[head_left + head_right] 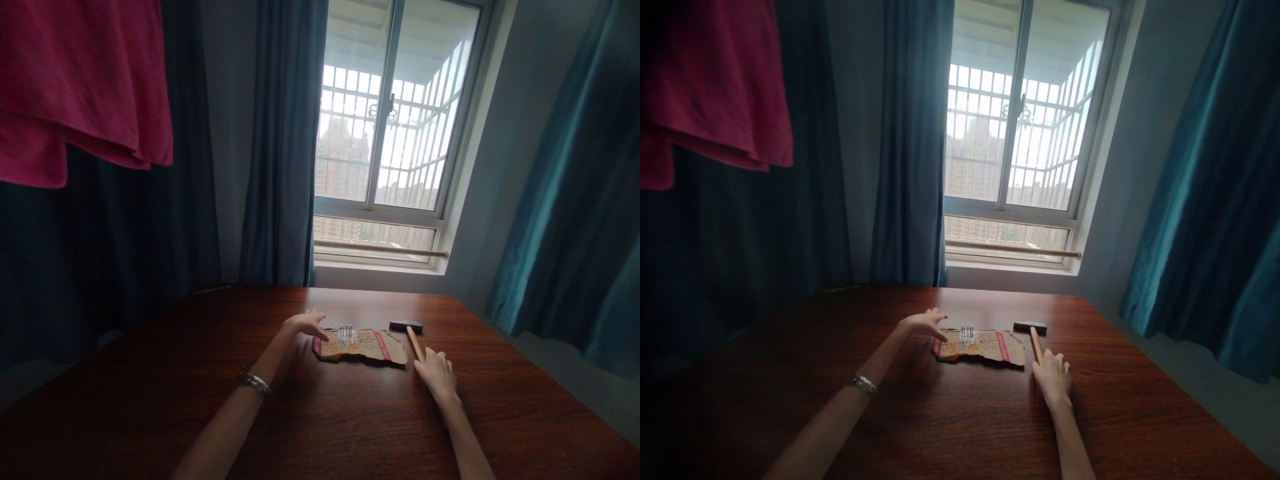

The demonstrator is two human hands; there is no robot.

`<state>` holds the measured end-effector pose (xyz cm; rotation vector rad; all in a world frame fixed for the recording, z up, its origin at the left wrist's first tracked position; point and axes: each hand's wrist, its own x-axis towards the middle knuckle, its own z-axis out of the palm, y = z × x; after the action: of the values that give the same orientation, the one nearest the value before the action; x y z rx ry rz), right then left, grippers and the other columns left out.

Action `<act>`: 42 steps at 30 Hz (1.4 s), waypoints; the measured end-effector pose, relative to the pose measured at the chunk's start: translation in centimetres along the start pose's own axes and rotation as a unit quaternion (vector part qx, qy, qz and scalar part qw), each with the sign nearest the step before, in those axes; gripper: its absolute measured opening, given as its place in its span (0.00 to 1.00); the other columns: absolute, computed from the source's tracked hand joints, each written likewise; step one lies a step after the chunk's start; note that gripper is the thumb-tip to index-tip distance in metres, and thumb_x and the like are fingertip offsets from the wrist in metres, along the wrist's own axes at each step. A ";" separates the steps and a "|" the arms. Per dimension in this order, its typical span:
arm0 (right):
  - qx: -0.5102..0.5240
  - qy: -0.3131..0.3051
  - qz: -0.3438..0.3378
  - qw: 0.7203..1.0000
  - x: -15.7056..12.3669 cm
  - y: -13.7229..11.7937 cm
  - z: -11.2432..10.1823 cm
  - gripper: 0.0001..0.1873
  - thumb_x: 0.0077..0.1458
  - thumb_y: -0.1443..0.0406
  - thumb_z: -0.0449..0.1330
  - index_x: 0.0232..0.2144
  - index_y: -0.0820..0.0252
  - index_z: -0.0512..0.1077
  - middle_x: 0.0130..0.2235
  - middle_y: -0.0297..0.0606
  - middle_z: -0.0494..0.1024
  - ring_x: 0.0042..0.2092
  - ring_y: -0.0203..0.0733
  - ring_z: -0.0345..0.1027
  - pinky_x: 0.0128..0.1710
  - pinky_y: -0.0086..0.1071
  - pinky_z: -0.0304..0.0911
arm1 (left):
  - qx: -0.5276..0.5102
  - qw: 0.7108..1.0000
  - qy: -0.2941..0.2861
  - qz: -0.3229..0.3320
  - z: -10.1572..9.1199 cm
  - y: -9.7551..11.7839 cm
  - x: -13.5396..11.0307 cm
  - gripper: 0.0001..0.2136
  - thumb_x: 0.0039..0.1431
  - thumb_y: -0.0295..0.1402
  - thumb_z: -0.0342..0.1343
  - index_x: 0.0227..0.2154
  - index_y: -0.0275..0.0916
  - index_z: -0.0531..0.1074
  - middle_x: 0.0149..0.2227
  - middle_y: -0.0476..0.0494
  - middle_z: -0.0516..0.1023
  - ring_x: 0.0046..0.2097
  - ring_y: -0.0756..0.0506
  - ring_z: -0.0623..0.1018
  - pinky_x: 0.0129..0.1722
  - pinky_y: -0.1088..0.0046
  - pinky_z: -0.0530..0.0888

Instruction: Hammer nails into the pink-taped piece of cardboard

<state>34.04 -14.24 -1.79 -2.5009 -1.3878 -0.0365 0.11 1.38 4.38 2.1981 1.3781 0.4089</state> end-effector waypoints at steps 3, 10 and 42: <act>0.022 0.071 -0.028 0.997 0.1 -0.4 0.0 0.23 0.51 0.60 0.52 0.49 0.63 0.69 0.41 0.53 0.72 0.43 0.52 0.67 0.41 0.38 0.59 | 0.091 0.995 -0.026 0.021 -3.1 0.0 -1.1 0.29 0.35 0.46 0.62 0.42 0.36 0.72 0.47 0.37 0.73 0.49 0.37 0.71 0.47 0.69 0.65; 0.228 0.140 -0.137 0.954 -0.1 -2.2 0.5 0.15 0.50 0.64 0.50 0.37 0.61 0.74 0.35 0.43 0.72 0.35 0.43 0.68 0.37 0.32 0.60 | 0.189 0.977 -0.091 -0.049 -5.2 -3.4 -5.3 0.11 0.38 0.35 0.58 0.27 0.37 0.75 0.29 0.46 0.77 0.30 0.46 0.74 0.29 0.75 0.68; 0.298 0.094 -0.201 0.928 -2.8 -4.3 -0.7 0.13 0.50 0.64 0.50 0.29 0.59 0.75 0.33 0.40 0.75 0.30 0.40 0.67 0.35 0.34 0.61 | 0.098 0.990 -0.063 -0.082 -3.8 -8.5 -7.7 0.02 0.38 0.27 0.53 0.18 0.34 0.66 0.17 0.49 0.68 0.18 0.50 0.69 0.18 0.78 0.64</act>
<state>29.02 -14.53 -0.59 -1.6567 -1.5235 0.0531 -11.50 -1.58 2.80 2.1987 1.5708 0.0757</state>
